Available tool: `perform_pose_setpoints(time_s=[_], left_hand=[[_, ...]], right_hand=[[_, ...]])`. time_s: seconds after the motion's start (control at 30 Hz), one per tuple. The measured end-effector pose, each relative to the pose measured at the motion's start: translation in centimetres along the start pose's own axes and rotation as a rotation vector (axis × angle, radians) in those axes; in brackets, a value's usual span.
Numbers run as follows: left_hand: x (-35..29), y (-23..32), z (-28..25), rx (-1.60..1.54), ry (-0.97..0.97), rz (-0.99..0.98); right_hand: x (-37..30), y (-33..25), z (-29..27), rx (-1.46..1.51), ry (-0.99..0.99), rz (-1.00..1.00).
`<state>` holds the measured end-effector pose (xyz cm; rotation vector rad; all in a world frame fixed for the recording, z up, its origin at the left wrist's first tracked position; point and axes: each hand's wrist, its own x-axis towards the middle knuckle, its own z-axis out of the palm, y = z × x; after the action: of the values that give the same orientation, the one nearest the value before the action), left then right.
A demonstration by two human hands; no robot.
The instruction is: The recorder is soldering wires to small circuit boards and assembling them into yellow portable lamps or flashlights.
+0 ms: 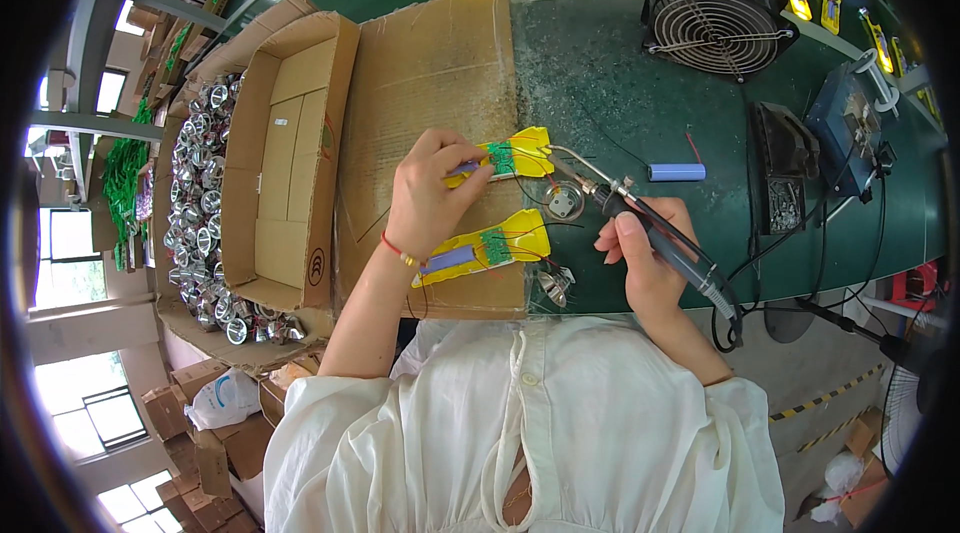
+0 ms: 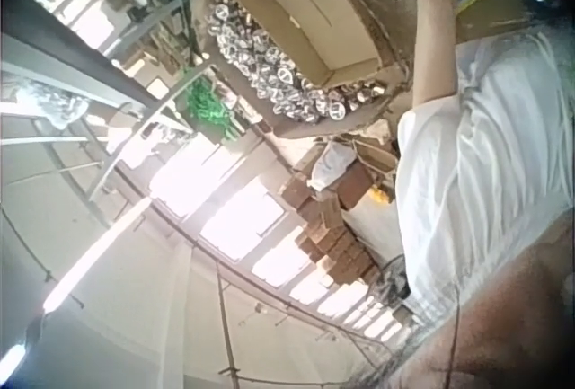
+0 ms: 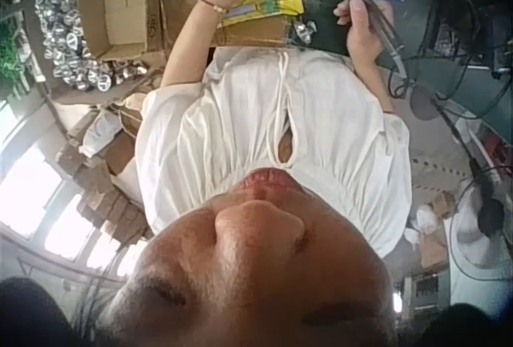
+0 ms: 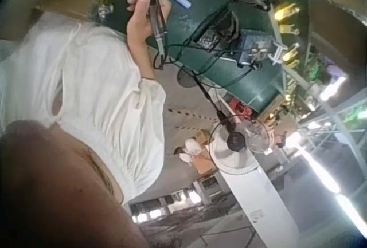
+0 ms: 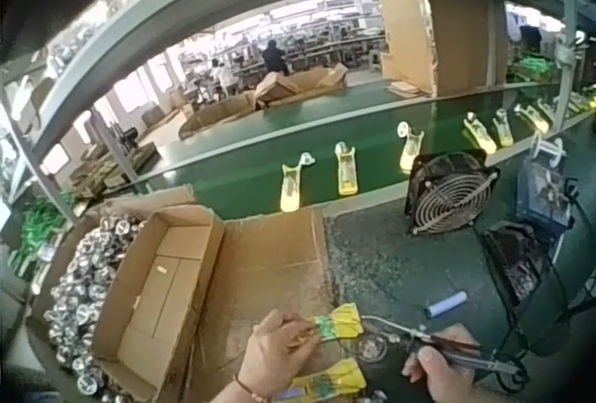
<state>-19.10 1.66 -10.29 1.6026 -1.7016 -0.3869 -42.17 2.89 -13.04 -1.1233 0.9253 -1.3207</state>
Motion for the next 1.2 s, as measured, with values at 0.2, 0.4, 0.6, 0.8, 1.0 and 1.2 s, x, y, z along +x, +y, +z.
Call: perform_pose_setpoints(time_s=[0.2,0.4,0.6,0.8,1.0,1.2], left_hand=[[-6.6,0.3,-3.5,0.210,0.087,-0.162],[-7.5,-2.4,-5.0,0.256,0.288,-0.199],[-2.5,-0.6,-3.5,0.221,0.203,0.207],[-0.1,-0.8,-1.1,0.106,0.059,0.129],[-0.3,-1.1,0.4,0.122,0.019,0.148],[-0.5,-1.3,0.7,0.133,0.025,0.121]], right_hand=[[-0.1,1.1,1.4,0.117,-0.139,0.016],[0.6,1.5,1.4,0.011,-0.149,-0.192],[1.0,1.1,0.3,0.020,-0.092,-0.210],[0.2,0.1,0.1,-0.109,-0.105,-0.070],[0.8,0.5,1.0,-0.135,-0.116,-0.070],[1.2,0.4,1.6,-0.155,-0.121,-0.061]])
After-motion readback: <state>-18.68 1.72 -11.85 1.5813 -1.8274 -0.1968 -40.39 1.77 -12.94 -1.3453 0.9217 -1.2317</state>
